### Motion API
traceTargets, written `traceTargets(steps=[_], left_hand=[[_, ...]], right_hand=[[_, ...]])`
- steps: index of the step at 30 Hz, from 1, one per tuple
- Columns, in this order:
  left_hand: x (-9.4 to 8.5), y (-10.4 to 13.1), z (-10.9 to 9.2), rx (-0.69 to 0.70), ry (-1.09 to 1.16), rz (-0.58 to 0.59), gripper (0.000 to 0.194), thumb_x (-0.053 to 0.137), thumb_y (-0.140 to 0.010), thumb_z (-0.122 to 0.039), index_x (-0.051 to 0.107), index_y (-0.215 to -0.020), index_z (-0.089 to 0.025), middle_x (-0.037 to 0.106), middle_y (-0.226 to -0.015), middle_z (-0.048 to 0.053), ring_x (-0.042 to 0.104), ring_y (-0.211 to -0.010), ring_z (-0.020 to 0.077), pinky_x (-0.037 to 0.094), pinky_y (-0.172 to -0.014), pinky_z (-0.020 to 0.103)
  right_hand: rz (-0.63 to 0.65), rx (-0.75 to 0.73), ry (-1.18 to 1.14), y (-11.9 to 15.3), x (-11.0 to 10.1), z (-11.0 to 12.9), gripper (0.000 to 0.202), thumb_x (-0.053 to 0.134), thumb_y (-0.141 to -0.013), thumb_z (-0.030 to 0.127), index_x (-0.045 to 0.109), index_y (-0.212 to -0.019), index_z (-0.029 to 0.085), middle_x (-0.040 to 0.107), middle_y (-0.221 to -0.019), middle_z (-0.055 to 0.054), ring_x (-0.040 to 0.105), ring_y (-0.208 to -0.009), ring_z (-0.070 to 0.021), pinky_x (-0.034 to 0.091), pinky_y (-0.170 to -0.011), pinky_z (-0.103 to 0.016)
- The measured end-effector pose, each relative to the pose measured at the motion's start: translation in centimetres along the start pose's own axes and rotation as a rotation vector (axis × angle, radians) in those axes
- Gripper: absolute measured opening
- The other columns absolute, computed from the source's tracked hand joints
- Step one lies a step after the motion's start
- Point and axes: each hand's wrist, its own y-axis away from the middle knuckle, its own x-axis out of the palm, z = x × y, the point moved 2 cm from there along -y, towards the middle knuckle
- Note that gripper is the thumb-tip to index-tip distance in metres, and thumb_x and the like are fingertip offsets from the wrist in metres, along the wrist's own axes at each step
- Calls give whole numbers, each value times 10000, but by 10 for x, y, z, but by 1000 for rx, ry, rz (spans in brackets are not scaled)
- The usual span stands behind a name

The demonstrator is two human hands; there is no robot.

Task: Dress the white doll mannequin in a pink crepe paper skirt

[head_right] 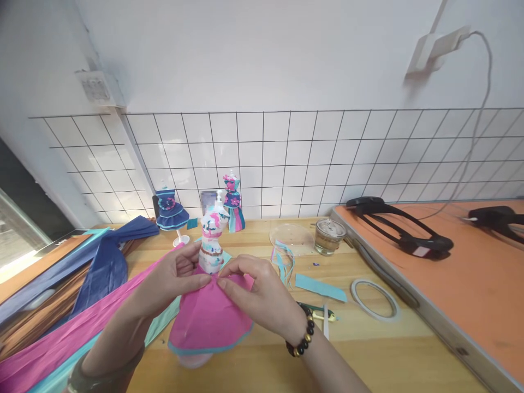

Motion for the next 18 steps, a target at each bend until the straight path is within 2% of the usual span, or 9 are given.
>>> traceTargets(steps=[8, 18], left_hand=[[0, 1, 1, -20, 38, 9, 389, 693, -701, -179, 571, -1070, -161, 640, -1003, 93, 580, -954, 232, 460, -823, 345], [-1, 1, 3, -21, 50, 36, 377, 706, -690, -153, 577, -1045, -159, 637, -990, 83, 575, -959, 228, 464, -810, 331]], right_hand=[[60, -4, -117, 0, -1, 2, 92, 555, -824, 178, 645, -806, 183, 657, -815, -20, 599, -762, -126, 469, -697, -244], [-29, 109, -106, 0, 3, -5, 60, 593, -787, 224, 638, -795, 185, 678, -794, -14, 611, -752, -134, 478, -692, -245]])
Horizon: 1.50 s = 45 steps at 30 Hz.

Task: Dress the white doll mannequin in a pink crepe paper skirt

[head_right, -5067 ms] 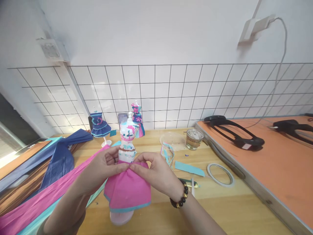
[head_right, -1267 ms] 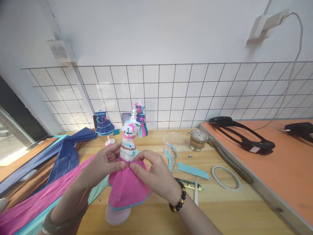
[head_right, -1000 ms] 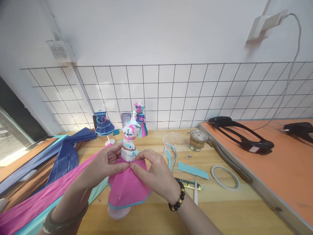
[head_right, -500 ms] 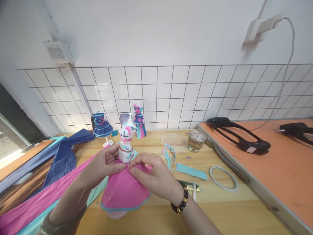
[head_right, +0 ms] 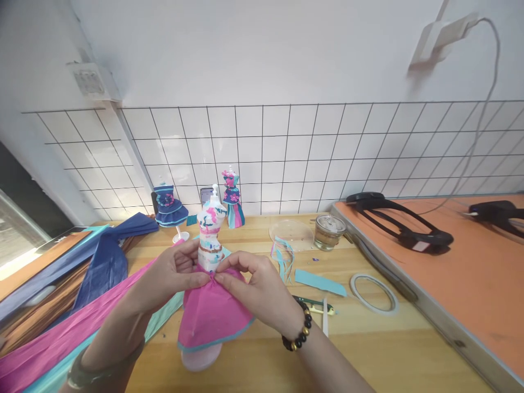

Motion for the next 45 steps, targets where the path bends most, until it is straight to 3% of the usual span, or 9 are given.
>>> traceTargets(steps=[22, 30, 38, 42, 45], left_hand=[[1, -1, 1, 9, -2, -16, 406, 711, -690, -161, 569, -1070, -173, 611, -1004, 72, 553, -989, 225, 458, -836, 337], [3, -2, 4, -17, -50, -81, 368, 709, -688, -200, 590, -1034, -165, 632, -1014, 74, 575, -965, 226, 465, -810, 314], [4, -3, 0, -26, -29, -139, 520, 701, -694, -206, 524, -1182, -167, 631, -1107, 95, 549, -1077, 249, 462, -832, 303], [-1, -2, 0, -61, 55, -293, 584, 710, -686, -227, 489, -1222, -162, 649, -1076, 103, 577, -1039, 243, 463, -828, 312], [-8, -3, 3, -75, 135, -371, 553, 710, -689, -243, 504, -1195, -163, 660, -1036, 97, 610, -945, 214, 468, -783, 300]], right_hand=[[-70, -64, 21, 0, 3, -2, 45, 592, -790, 226, 607, -766, 191, 665, -770, -9, 596, -711, -124, 476, -671, -242], [-78, -75, 43, -1, 7, -7, 34, 574, -801, 215, 599, -786, 197, 657, -775, -7, 592, -720, -127, 476, -673, -245], [-47, -16, 35, -1, 5, -11, 99, 557, -831, 290, 570, -831, 191, 634, -827, -20, 583, -773, -136, 477, -721, -264], [-89, -119, 123, 2, 0, -5, 209, 503, -872, 338, 543, -1037, 217, 589, -1070, -63, 544, -1004, -171, 448, -873, -321], [-87, -366, 342, 6, 0, 6, 421, 602, -793, 415, 493, -1149, 217, 518, -1177, -106, 468, -1111, -229, 418, -912, -387]])
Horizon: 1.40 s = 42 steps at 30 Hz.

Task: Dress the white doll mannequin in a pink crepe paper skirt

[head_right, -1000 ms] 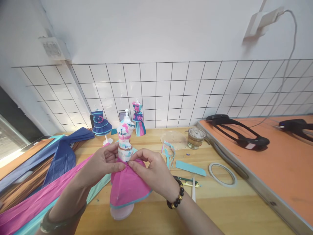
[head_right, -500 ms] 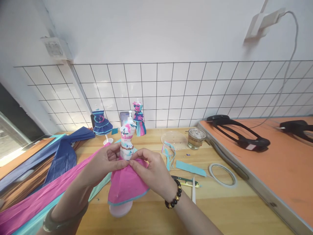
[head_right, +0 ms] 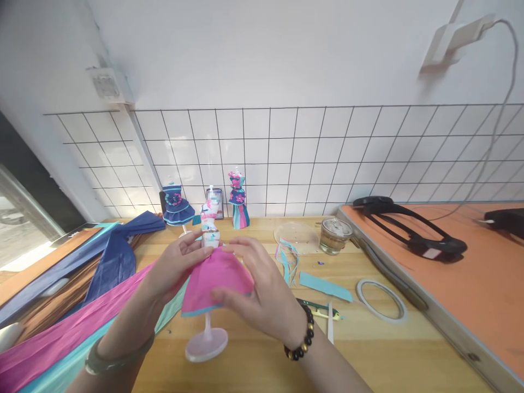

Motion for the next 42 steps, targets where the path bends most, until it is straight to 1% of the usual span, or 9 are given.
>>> traceTargets(steps=[3, 8, 17, 21, 25, 28, 31, 35, 42], left_hand=[[-4, -3, 2, 0, 64, -35, 479, 715, -685, -239, 545, -1127, -166, 679, -939, 59, 625, -813, 158, 466, -736, 264], [-6, -4, 5, -4, 93, -66, 445, 725, -673, -233, 564, -1082, -169, 678, -868, 31, 612, -750, 128, 459, -715, 245], [-9, -1, -2, 51, 0, -142, 484, 726, -669, -271, 547, -1111, -185, 676, -960, 50, 604, -903, 179, 449, -787, 282], [-10, 1, -6, 116, -133, -188, 440, 722, -664, -301, 587, -1073, -211, 621, -1129, 50, 534, -1079, 224, 448, -823, 282], [-11, 3, -8, 119, -206, -134, 438, 686, -697, -332, 584, -1106, -213, 609, -1136, 53, 568, -1004, 234, 463, -778, 300], [-10, 5, -11, 129, -252, -19, 436, 659, -726, -324, 572, -1137, -210, 640, -1046, 49, 588, -945, 220, 453, -797, 314], [-7, 10, -15, 171, -326, 92, 481, 651, -737, -300, 534, -1194, -210, 648, -1014, 56, 579, -961, 220, 438, -837, 334], [-4, 16, -17, 156, -401, 172, 608, 652, -741, -280, 416, -1298, -228, 641, -1038, 76, 567, -993, 227, 416, -878, 371], [-4, 18, -14, 136, -441, 179, 521, 667, -735, -289, 475, -1214, -219, 641, -1024, 71, 571, -983, 225, 426, -873, 358]], right_hand=[[-2, -270, 234, 1, 5, 11, 406, 642, -767, 382, 523, -1109, 196, 553, -1078, -117, 504, -991, -236, 439, -820, -404], [-63, -507, 494, 5, 22, 21, 190, 487, -838, 76, 593, -955, 181, 597, -764, -47, 515, -740, -165, 410, -659, -324], [-27, -583, 443, 10, 35, 24, 245, 387, -872, 120, 622, -811, 86, 544, -634, -72, 492, -655, -188, 373, -583, -331], [29, -586, 483, 13, 44, 21, 192, 433, -840, 92, 624, -856, 89, 541, -639, -60, 493, -637, -178, 368, -569, -319], [79, -565, 439, 12, 42, 19, 182, 485, -814, 128, 600, -956, 117, 560, -706, -56, 514, -662, -178, 392, -596, -326], [-8, -456, 228, 10, 31, 15, 250, 507, -802, 183, 555, -1042, 135, 587, -831, -87, 538, -753, -196, 432, -646, -346], [-91, -127, -33, 6, 20, 2, 276, 497, -839, 196, 507, -1114, 181, 596, -1001, -96, 547, -941, -202, 453, -799, -366], [74, 250, -406, 2, 18, -14, 341, 481, -891, 312, 457, -1222, 235, 535, -1224, -77, 468, -1164, -182, 382, -982, -371], [198, 413, -774, -1, 21, -19, 345, 600, -811, 388, 510, -1083, 196, 591, -1117, -92, 532, -1083, -190, 424, -923, -379]])
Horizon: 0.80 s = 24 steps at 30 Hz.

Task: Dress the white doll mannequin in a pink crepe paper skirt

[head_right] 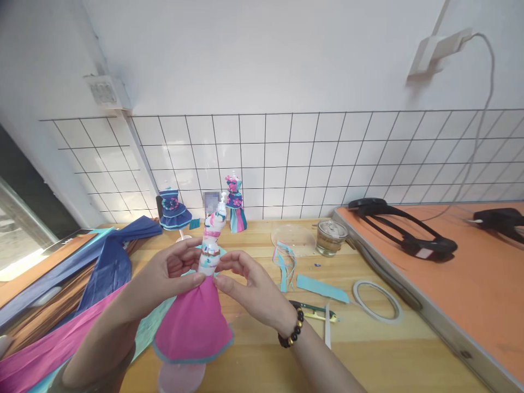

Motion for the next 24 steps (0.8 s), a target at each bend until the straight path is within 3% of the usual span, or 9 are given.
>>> traceTargets(steps=[9, 15, 17, 24], left_hand=[[0, 5, -3, -20, 11, 69, 605, 664, -740, -268, 437, -1298, -210, 603, -1165, 95, 536, -1091, 257, 413, -941, 397], [1, 5, -5, -45, 30, 100, 600, 650, -751, -249, 435, -1310, -205, 614, -1166, 92, 539, -1099, 252, 418, -940, 381], [1, 5, -6, -36, 34, 116, 578, 639, -758, -243, 448, -1303, -210, 619, -1160, 85, 546, -1087, 247, 419, -937, 379], [1, 0, -1, -2, 10, 100, 546, 652, -741, -245, 503, -1265, -217, 610, -1168, 76, 544, -1062, 246, 409, -953, 390]], right_hand=[[86, 51, 10, 0, -1, -10, 281, 618, -778, 434, 577, -844, 164, 564, -770, -1, 516, -724, -109, 431, -697, -258], [108, -11, 80, 2, -1, -1, 268, 647, -764, 366, 540, -634, 157, 551, -719, 5, 509, -719, -111, 406, -721, -262], [116, -7, 42, 3, -1, 2, 269, 656, -758, 348, 523, -623, 157, 555, -730, -1, 517, -736, -114, 408, -727, -264], [41, 122, 34, 7, 3, 5, 262, 666, -736, 393, 582, -729, 145, 493, -609, 34, 414, -543, -67, 354, -513, -203]])
